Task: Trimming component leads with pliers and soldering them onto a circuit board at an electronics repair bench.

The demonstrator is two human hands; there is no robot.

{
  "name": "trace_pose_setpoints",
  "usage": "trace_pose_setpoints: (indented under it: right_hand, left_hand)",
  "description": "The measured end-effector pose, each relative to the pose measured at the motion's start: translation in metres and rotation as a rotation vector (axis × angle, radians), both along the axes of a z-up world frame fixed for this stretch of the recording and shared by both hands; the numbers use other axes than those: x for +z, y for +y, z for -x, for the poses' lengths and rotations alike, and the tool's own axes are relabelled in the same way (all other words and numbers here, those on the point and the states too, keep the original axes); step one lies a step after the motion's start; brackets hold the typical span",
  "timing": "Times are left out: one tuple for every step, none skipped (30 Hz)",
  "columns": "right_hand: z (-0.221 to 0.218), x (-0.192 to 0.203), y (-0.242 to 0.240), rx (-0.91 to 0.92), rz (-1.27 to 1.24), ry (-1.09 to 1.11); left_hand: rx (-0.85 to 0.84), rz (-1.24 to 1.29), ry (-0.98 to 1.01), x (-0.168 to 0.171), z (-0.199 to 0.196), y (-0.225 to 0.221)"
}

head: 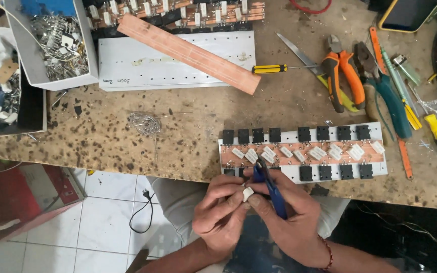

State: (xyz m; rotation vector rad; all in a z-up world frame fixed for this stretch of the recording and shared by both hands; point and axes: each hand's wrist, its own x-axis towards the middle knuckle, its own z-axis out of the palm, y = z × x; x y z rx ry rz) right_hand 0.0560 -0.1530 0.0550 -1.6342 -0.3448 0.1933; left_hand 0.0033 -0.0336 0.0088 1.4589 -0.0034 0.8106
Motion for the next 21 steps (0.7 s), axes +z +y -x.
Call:
trace_pose_setpoints:
  right_hand:
    - [-0.002, 0.003, 0.0, -0.003, 0.004, 0.004]
    - [-0.003, 0.006, 0.0, 0.029, -0.006, -0.029]
    - [-0.005, 0.009, 0.0, 0.061, -0.016, -0.062]
    - [-0.008, 0.01, -0.001, 0.062, -0.012, -0.06]
    - [-0.01, 0.012, -0.002, 0.093, 0.026, -0.089]
    - [-0.012, 0.014, -0.001, 0.127, 0.061, -0.117]
    - [-0.012, 0.013, -0.002, 0.131, 0.062, -0.116]
    - [-0.013, 0.012, -0.003, 0.154, 0.055, -0.11]
    - [-0.013, 0.011, -0.004, 0.177, 0.049, -0.104]
    - [-0.015, 0.009, -0.006, 0.18, 0.05, -0.103]
    - [-0.016, 0.008, -0.008, 0.213, 0.048, -0.115]
    - [-0.018, 0.006, -0.011, 0.245, 0.048, -0.126]
    - [-0.018, 0.006, -0.012, 0.245, 0.049, -0.124]
    - [-0.019, 0.006, -0.014, 0.249, 0.06, -0.12]
    - [-0.02, 0.006, -0.015, 0.253, 0.07, -0.116]
    - [-0.02, 0.005, -0.015, 0.255, 0.071, -0.116]
    - [-0.02, 0.005, -0.016, 0.254, 0.075, -0.106]
    - [-0.021, 0.004, -0.016, 0.255, 0.078, -0.098]
    - [-0.021, 0.005, -0.015, 0.259, 0.078, -0.1]
    - [-0.02, 0.005, -0.015, 0.26, 0.089, -0.123]
    - [-0.02, 0.006, -0.014, 0.261, 0.099, -0.146]
  left_hand:
    - [-0.003, 0.004, 0.004, 0.003, -0.001, 0.001]
    - [-0.012, -0.039, -0.003, 0.006, -0.001, 0.002]
    - [-0.021, -0.083, -0.011, 0.009, -0.002, 0.003]
    - [-0.02, -0.08, -0.009, 0.01, -0.004, 0.005]
    - [-0.021, -0.098, -0.035, 0.012, -0.006, 0.007]
    - [-0.018, -0.119, -0.061, 0.013, -0.008, 0.01]
    - [-0.014, -0.118, -0.059, 0.013, -0.007, 0.011]
    - [-0.04, -0.097, -0.035, 0.013, -0.006, 0.011]
    - [-0.066, -0.075, -0.011, 0.013, -0.005, 0.012]
    - [-0.064, -0.074, -0.011, 0.013, -0.007, 0.014]
    - [-0.062, -0.08, -0.045, 0.012, -0.009, 0.016]
    - [-0.062, -0.084, -0.079, 0.012, -0.011, 0.018]
    - [-0.062, -0.082, -0.078, 0.012, -0.01, 0.019]
    - [-0.1, -0.096, -0.039, 0.013, -0.008, 0.02]
    - [-0.139, -0.11, 0.0, 0.013, -0.007, 0.021]
    - [-0.137, -0.109, 0.0, 0.012, -0.007, 0.02]
    - [-0.144, -0.075, -0.006, 0.012, -0.007, 0.02]
    - [-0.148, -0.043, -0.013, 0.011, -0.008, 0.019]
    - [-0.144, -0.043, -0.015, 0.012, -0.009, 0.019]
    - [-0.159, 0.03, -0.031, 0.013, -0.011, 0.018]
    - [-0.174, 0.103, -0.047, 0.014, -0.012, 0.018]
